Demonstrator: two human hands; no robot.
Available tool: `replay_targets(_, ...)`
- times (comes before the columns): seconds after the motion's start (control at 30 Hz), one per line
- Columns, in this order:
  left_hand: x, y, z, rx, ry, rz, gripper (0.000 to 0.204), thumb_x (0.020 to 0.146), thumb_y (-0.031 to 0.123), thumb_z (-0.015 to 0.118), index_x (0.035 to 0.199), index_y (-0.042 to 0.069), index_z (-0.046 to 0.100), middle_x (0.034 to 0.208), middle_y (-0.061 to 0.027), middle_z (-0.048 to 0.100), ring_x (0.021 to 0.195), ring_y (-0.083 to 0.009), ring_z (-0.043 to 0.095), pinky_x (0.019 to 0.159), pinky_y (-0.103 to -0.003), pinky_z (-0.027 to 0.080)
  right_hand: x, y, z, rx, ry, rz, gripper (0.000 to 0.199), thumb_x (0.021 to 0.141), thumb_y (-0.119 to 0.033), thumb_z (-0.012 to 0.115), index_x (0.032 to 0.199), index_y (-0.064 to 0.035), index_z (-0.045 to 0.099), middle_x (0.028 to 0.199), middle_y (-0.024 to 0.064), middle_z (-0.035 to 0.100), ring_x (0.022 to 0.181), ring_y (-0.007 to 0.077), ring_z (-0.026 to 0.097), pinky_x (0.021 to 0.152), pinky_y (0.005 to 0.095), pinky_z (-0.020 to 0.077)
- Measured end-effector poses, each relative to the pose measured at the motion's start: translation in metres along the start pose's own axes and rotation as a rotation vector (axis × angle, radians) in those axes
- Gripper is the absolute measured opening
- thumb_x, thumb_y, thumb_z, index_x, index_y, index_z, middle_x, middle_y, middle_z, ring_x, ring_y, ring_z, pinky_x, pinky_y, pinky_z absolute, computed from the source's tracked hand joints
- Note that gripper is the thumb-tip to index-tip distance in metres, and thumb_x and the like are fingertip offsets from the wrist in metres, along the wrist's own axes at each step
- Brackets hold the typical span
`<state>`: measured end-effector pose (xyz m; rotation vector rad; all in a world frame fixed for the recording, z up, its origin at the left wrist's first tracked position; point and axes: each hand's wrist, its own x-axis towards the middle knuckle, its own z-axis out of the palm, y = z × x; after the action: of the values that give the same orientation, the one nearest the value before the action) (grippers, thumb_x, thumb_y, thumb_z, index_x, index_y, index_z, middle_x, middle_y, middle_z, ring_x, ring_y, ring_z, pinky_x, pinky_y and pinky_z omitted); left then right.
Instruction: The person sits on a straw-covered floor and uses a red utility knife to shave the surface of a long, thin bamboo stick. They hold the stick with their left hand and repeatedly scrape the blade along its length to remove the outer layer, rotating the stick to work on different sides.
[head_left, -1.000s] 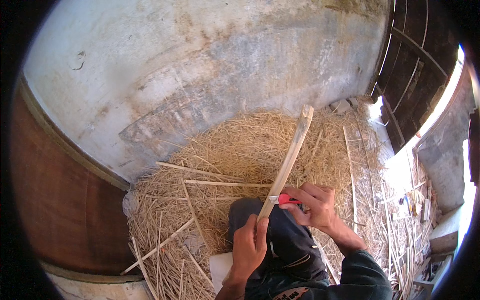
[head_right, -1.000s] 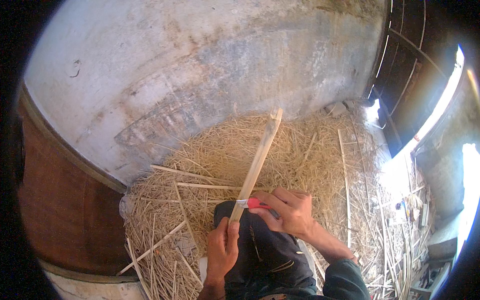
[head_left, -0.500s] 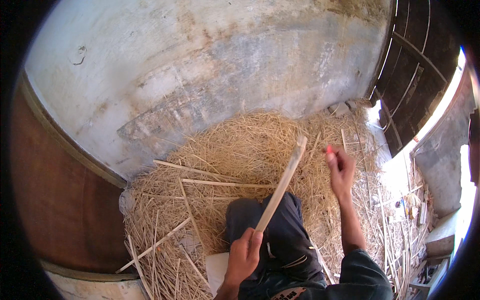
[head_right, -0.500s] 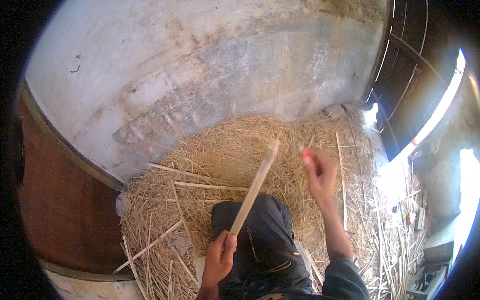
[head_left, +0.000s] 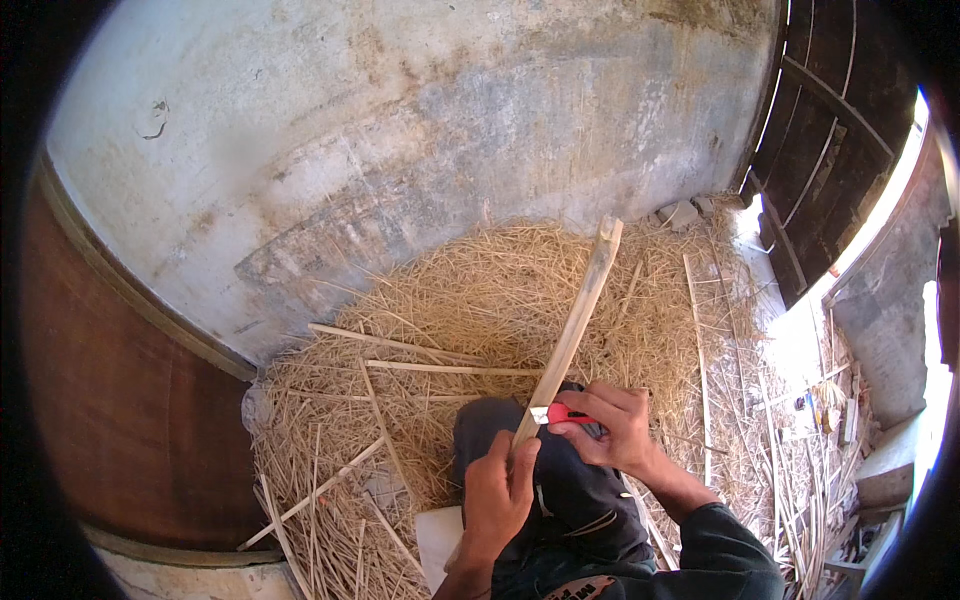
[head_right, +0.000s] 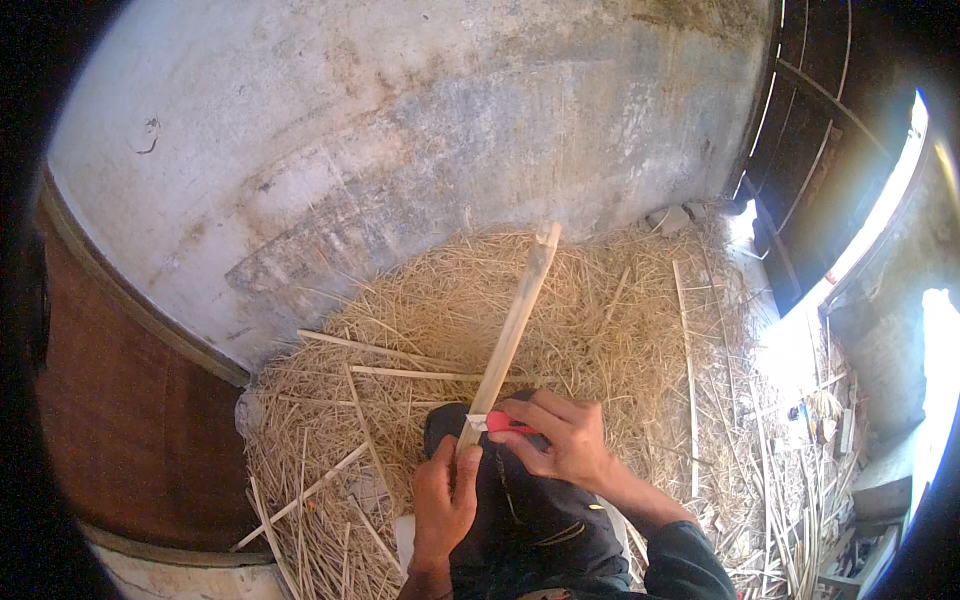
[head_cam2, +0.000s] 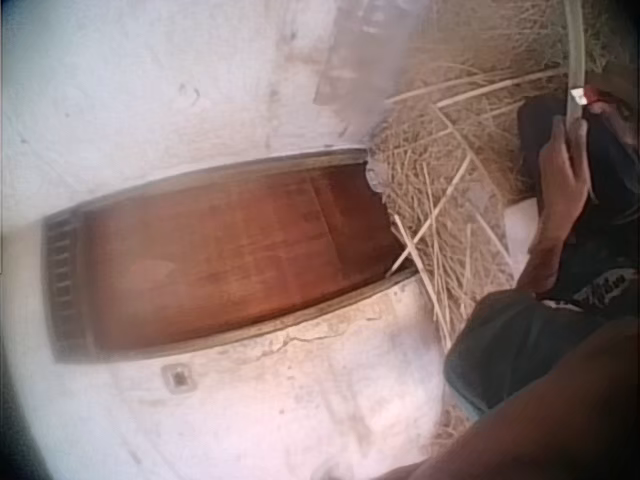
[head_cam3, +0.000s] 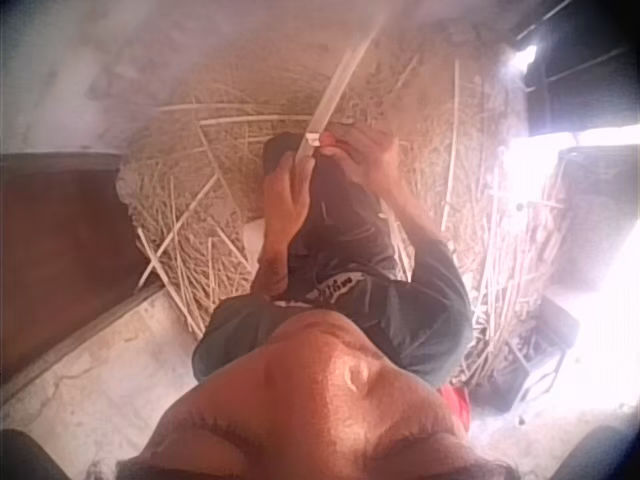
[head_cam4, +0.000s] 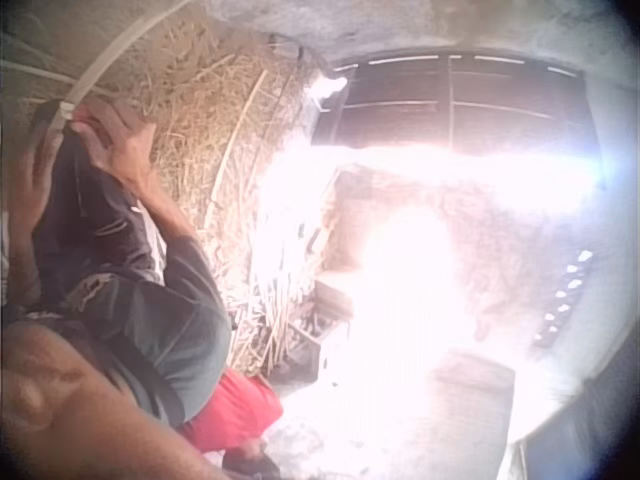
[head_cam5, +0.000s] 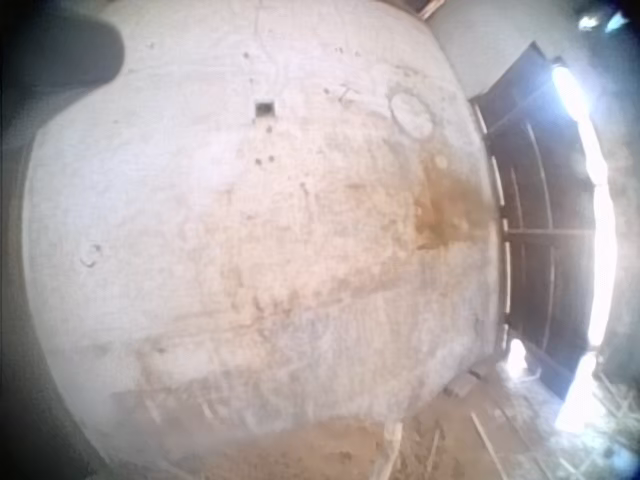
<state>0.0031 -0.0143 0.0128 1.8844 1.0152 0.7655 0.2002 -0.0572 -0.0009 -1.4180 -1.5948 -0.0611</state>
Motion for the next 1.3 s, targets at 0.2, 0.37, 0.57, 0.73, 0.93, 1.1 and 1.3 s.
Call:
replay_targets(0.2,-0.001,0.0,-0.003,-0.02,-0.019,-0.033,0.038,0.111,0.03,0.059,0.087,0.0,0.054,0.059,-0.0159,0.048,0.047,-0.0289,0.049,0.048,-0.04,0.037,0.009,0.005,-0.004,-0.013,0.013,-0.044,0.032,0.078,-0.024,0.091,0.105,-0.0114,0.08,0.075,0.0011,0.068,0.058,0.0196,0.067,0.052,0.0336,0.0527)
replay_targets(0.37,-0.004,-0.002,-0.006,-0.037,-0.047,-0.041,0.039,0.111,0.03,0.058,0.087,0.001,0.054,0.058,-0.0158,0.047,0.047,-0.0284,0.048,0.048,-0.04,0.037,0.015,0.009,-0.01,-0.045,0.028,-0.088,0.033,0.077,-0.026,0.091,0.105,-0.0126,0.081,0.071,0.0009,0.065,0.057,0.0188,0.066,0.051,0.0326,0.0516)
replay_targets(0.57,-0.009,-0.004,-0.008,-0.059,-0.09,-0.078,0.038,0.112,0.03,0.057,0.087,0.001,0.054,0.058,-0.0164,0.047,0.047,-0.0286,0.049,0.049,-0.041,0.037,0.015,0.022,-0.014,-0.11,0.069,-0.126,0.028,0.079,-0.025,0.09,0.103,-0.0118,0.081,0.071,0.003,0.066,0.058,0.0196,0.067,0.052,0.0328,0.0505)
replay_targets(0.73,-0.033,-0.018,-0.006,-0.136,-0.177,-0.174,0.042,0.114,0.036,0.051,0.088,0.003,0.056,0.062,-0.0022,0.036,0.058,-0.008,0.034,0.051,-0.034,0.029,0.039,0.043,-0.035,-0.165,0.282,0.023,0.026,0.081,-0.02,0.089,0.102,-0.0066,0.08,0.075,0.0079,0.07,0.062,0.0207,0.069,0.056,0.032,0.0512)
replay_targets(0.93,-0.035,-0.025,-0.011,-0.168,-0.235,-0.185,0.037,0.114,0.029,0.052,0.088,0.002,0.053,0.061,-0.0089,0.041,0.052,-0.0162,0.038,0.051,-0.035,0.032,0.041,0.042,-0.041,-0.19,0.254,0.018,0.026,0.08,-0.017,0.09,0.102,-0.0061,0.08,0.076,0.0087,0.07,0.063,0.0216,0.069,0.057,0.0322,0.0517)
replay_targets(1.1,-0.043,-0.057,-0.01,-0.505,-0.385,-0.319,0.035,0.115,0.036,0.049,0.093,0.008,0.054,0.07,0.0065,0.038,0.063,-0.0043,0.032,0.055,-0.029,0.028,0.036,0.038,-0.037,-0.222,0.252,0.032,0.026,0.08,-0.019,0.09,0.101,-0.0062,0.08,0.075,0.0082,0.069,0.063,0.0216,0.068,0.057,0.0324,0.0521)
replay_targets(1.3,-0.04,-0.046,-0.01,-0.396,-0.36,-0.304,0.036,0.115,0.036,0.05,0.091,0.009,0.053,0.07,0.0069,0.038,0.062,-0.0035,0.032,0.054,-0.028,0.027,0.034,0.032,-0.032,-0.23,0.346,0.052,0.027,0.081,-0.021,0.09,0.101,-0.0064,0.08,0.075,0.008,0.069,0.063,0.0203,0.068,0.057,0.0313,0.0521)
